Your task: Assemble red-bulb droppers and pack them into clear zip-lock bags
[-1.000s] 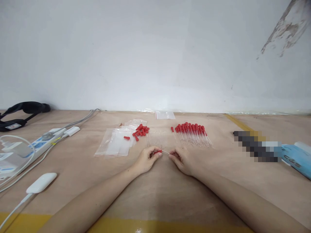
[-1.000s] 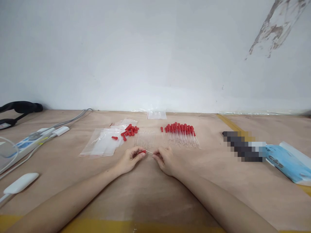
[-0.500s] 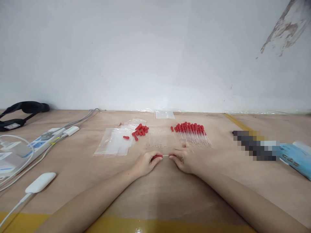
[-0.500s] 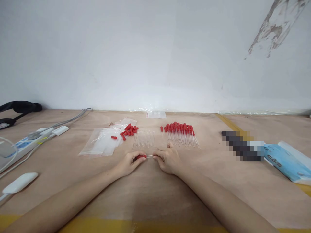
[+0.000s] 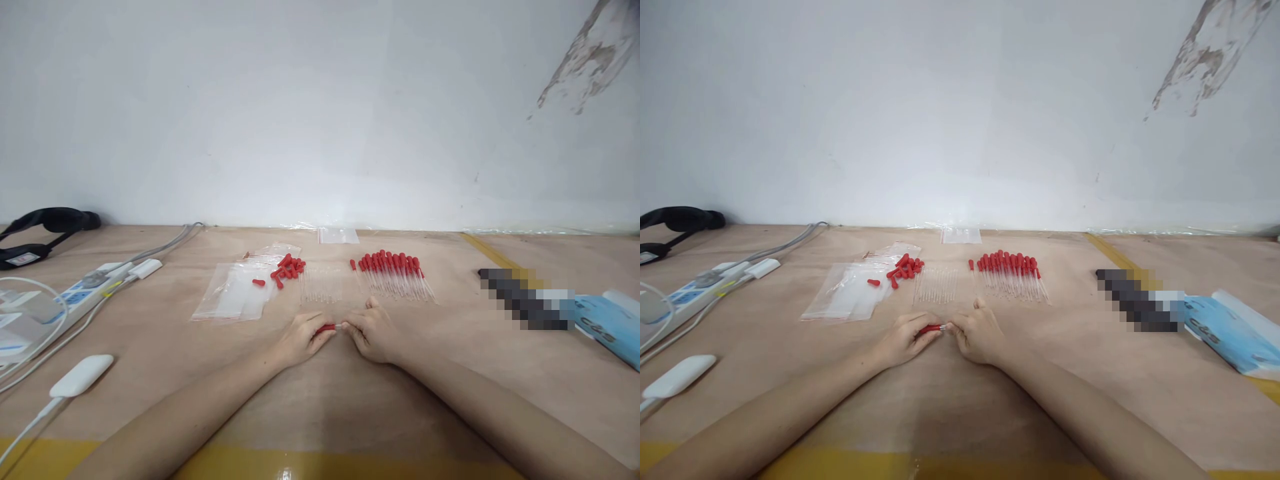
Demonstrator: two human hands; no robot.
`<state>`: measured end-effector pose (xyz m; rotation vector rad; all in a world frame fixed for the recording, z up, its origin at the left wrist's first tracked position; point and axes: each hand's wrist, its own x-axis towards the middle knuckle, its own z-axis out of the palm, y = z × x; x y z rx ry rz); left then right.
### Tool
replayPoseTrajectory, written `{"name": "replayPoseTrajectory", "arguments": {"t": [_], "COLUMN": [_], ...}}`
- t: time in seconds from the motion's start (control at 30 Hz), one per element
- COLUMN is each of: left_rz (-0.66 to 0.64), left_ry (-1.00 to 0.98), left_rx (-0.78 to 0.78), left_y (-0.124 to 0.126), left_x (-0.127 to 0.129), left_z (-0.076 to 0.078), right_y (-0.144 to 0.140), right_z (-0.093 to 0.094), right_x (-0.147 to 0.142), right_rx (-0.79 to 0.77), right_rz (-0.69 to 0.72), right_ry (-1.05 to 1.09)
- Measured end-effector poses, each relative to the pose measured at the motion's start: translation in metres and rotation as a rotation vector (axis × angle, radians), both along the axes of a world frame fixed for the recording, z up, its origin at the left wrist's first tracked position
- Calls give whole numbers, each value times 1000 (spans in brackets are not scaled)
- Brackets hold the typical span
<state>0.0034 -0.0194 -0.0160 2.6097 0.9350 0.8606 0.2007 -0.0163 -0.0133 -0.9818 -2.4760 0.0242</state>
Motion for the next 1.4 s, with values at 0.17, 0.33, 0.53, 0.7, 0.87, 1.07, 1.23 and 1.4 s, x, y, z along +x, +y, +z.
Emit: {"name": "replayPoseTrajectory", "arguments": {"t": [0.17,0.33,0.53,0.7,0.87,1.07,1.23,1.4], "left_rz": [25,250,677,693,650,713,793,913], "left_ry": [10,-17,245,313,275,213,195,78], "left_rx": [-27,47,-33,-185,-254,-226,-197,-140], "left_y": [3,26,71,76,78,85,84,81], "left_x": [1,-24,-92,-115,-116,-115,-114,-108], "left_z": [10,34,46,48,40,27,27,39], "right_y": [-1,10,55,84,94,88,82,87], "right_z": [5,18,40,33,18,22,23,20], "right_x": [-4,3,18,10,2,-6,-28,-41], "right_rx": [-146,-374,-336,-238,-267,-183,-280,-368], "right_rz": [-15,-118,-685,-940,-968,-904,-785,-794], "right_ry": [10,170,230,73,-70,-100,-87,-95]}}
